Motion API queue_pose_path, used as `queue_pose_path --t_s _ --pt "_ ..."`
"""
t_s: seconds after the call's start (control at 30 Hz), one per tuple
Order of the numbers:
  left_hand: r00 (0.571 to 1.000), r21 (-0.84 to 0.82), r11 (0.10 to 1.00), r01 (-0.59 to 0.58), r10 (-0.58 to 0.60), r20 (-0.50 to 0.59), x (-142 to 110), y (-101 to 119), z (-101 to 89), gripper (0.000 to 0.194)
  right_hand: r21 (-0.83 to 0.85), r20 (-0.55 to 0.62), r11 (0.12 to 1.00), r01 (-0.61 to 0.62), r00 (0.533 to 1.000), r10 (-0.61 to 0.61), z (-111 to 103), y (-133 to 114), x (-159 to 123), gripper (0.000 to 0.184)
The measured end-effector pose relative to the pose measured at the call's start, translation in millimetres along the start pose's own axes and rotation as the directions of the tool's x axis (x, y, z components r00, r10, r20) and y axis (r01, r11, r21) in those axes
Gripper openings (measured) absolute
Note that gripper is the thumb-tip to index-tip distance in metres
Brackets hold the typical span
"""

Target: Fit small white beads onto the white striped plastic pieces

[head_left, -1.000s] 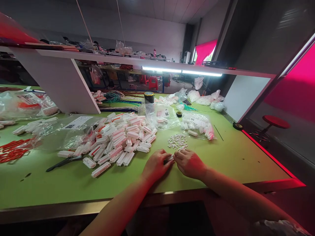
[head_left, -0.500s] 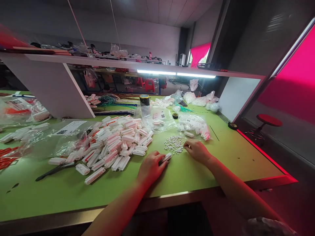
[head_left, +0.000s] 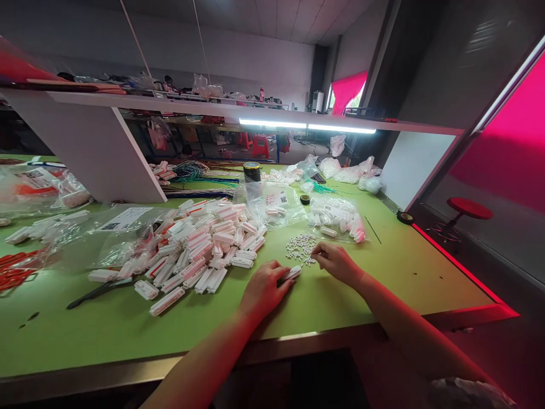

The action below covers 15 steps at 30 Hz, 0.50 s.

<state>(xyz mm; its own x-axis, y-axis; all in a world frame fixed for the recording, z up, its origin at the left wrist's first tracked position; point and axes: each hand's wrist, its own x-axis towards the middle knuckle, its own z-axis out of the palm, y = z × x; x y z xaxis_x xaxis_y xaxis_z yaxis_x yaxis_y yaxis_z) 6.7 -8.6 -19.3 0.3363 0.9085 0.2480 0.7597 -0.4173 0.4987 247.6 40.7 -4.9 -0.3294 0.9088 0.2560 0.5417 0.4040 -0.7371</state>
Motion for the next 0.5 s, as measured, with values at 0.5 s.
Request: queue_pose_path --t_s 0.5 --pt "1.0 -0.012 1.0 -0.027 0.027 -0.005 0 2 -0.8 0.021 0.211 0.002 0.973 0.089 0.996 -0.092 27 -17 -6 0.023"
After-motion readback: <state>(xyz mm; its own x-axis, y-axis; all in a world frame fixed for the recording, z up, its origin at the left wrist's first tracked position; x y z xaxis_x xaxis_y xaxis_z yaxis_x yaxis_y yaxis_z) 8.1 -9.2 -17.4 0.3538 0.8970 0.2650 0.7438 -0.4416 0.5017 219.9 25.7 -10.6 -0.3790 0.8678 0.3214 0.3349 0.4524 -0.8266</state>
